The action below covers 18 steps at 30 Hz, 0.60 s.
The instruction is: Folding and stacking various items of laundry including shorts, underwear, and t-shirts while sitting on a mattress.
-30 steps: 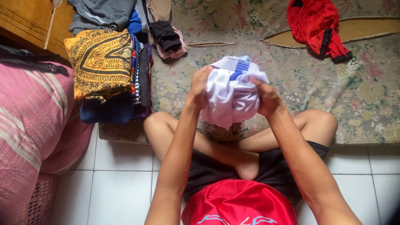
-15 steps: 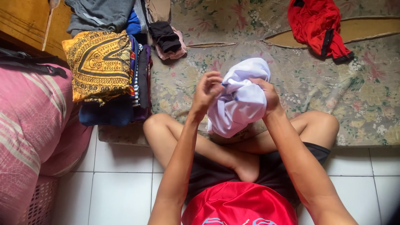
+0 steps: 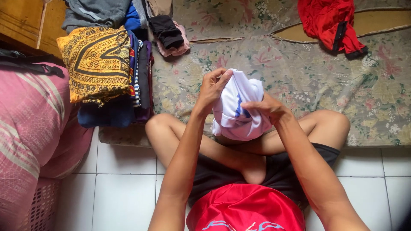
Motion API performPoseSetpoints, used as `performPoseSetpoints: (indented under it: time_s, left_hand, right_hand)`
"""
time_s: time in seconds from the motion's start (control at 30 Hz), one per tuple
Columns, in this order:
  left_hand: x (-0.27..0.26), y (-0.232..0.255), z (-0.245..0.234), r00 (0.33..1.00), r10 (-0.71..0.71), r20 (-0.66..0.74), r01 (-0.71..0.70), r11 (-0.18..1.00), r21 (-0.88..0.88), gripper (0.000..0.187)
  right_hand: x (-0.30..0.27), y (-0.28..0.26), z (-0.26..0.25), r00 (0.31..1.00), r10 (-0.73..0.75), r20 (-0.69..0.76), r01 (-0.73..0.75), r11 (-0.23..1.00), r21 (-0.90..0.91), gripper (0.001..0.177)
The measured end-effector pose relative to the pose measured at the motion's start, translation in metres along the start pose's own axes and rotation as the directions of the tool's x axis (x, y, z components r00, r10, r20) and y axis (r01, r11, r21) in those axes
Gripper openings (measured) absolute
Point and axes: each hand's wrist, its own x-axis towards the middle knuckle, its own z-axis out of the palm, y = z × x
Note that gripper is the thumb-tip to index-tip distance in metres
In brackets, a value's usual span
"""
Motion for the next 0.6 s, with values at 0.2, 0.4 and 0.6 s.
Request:
performPoseSetpoints:
  time_s: [0.2,0.4,0.6]
  left_hand:
    - [-0.007,-0.026,-0.002,0.940,0.233,-0.248,-0.156,0.943,0.295,0.040]
    - [-0.027,-0.019,0.014,0.922,-0.386,0.025,0.383,0.920,0.089,0.068]
    - [-0.024,-0.004,0.004,0.968,-0.116,0.223,0.113,0.993,0.026,0.013]
  right_hand:
    - [0.015,0.002,-0.013,0.991,-0.090,0.102,0.033,0.887,0.460,0.047]
    - [0.020,-0.010,-0.020,0.988,-0.102,0.119,0.029,0.865,0.501,0.054]
    - [0.021,-0.005,-0.043,0.992,-0.114,-0.045,0.119,0.982,0.149,0.044]
